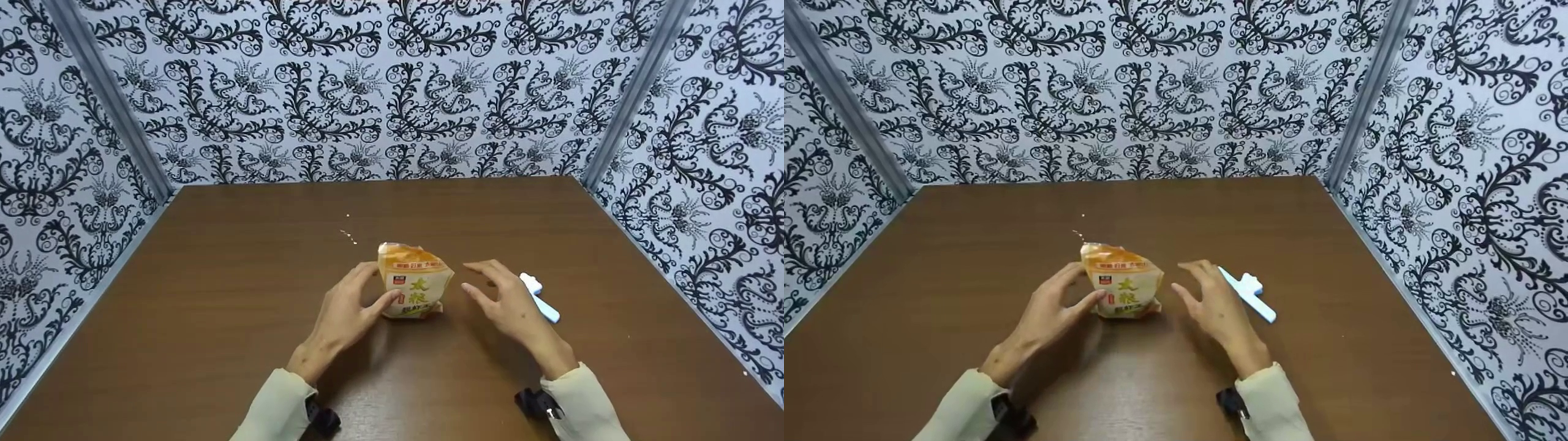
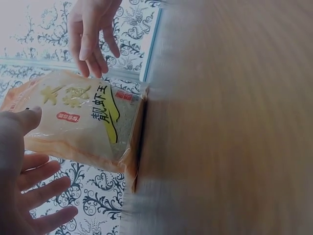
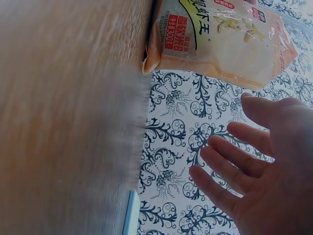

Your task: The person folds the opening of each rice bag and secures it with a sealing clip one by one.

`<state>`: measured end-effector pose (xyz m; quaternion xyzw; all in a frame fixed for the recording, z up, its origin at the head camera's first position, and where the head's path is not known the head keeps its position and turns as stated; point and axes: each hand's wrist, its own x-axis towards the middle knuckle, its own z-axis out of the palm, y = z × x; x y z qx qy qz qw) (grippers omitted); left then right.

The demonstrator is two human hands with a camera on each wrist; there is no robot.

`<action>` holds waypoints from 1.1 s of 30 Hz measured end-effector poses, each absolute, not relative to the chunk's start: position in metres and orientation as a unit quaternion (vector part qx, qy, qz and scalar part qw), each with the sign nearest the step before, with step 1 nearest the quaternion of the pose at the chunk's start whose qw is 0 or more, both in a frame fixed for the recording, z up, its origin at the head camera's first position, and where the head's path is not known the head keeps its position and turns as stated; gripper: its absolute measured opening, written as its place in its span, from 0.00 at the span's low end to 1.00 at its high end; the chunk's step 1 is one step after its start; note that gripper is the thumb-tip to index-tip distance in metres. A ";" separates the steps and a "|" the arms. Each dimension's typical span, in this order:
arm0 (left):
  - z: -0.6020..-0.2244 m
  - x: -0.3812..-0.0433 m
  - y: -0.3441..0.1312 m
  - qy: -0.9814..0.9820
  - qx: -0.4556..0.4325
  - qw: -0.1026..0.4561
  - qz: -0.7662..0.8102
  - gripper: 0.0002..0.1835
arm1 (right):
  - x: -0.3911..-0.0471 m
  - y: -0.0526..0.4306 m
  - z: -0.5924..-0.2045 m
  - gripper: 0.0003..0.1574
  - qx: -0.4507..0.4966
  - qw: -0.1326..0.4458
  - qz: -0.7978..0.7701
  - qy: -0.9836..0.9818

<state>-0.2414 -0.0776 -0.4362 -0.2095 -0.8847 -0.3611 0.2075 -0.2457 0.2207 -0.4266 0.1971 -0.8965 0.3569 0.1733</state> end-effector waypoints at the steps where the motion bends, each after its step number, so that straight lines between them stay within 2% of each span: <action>1: -0.437 -0.241 -0.078 -0.884 -0.208 0.207 -0.364 0.26 | -0.246 0.220 -0.427 0.23 0.197 0.173 0.358 -0.896; 9: -0.442 -0.239 -0.075 -0.877 -0.202 0.199 -0.387 0.20 | -0.244 0.214 -0.429 0.23 0.197 0.166 0.364 -0.895; 17: -0.441 -0.240 -0.071 -0.871 -0.193 0.182 -0.412 0.20 | -0.242 0.208 -0.428 0.23 0.207 0.162 0.380 -0.887; 33: -0.439 -0.243 -0.069 -0.857 -0.203 0.179 -0.439 0.17 | -0.243 0.192 -0.427 0.17 0.239 0.225 0.386 -0.862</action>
